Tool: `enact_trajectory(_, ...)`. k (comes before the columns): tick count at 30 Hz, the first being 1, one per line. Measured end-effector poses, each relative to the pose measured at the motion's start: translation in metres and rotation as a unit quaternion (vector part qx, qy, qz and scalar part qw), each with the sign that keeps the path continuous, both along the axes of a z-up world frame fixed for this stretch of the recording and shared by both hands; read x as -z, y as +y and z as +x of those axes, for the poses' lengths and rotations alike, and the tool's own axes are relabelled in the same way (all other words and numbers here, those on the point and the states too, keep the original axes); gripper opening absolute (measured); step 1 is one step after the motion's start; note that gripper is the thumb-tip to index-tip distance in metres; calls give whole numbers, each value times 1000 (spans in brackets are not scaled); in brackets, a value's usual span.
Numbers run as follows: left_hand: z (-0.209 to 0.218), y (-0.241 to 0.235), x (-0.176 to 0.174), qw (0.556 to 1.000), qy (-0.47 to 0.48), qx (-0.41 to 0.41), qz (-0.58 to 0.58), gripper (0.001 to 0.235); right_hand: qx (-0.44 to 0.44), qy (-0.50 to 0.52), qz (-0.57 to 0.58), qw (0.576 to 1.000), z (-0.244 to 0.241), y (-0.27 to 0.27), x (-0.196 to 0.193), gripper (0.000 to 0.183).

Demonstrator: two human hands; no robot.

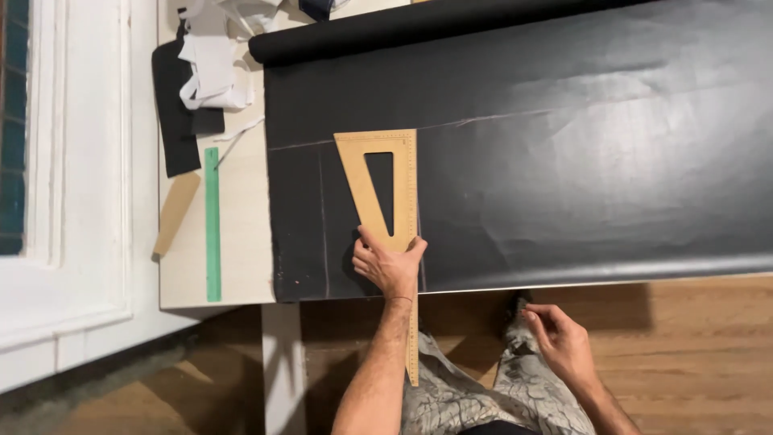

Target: Marking measurements and lines on a large sheet of black material using a triangle ruler and chalk

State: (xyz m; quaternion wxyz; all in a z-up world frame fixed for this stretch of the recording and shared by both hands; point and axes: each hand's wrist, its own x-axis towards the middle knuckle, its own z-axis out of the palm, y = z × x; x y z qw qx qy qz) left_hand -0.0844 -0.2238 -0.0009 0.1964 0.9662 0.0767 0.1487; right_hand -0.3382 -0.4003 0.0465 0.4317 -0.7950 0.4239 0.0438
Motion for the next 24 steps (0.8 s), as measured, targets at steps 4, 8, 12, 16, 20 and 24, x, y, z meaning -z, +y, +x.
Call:
enact_trajectory(4,-21,-50,1,999,-30,-21,-8,124,-35,-23,39,998,1,-56,3,22)
enact_trajectory(8,-38,-91,-3,999,-15,-26,-37,113,-97,-19,-11,995,-16,-110,9,19)
enact_trajectory(12,-46,-104,-4,997,29,-22,-71,110,-112,-8,1,994,-21,-147,6,22)
enact_trajectory(16,-49,-106,-6,997,34,-17,-60,111,-82,7,6,997,-14,-151,-3,23)
enact_trajectory(20,-45,-105,-8,998,25,-9,-59,112,-62,-65,12,996,19,-138,-7,22)
enact_trajectory(24,-45,-99,15,995,-71,16,-72,112,-59,-134,-47,988,81,-131,9,18)
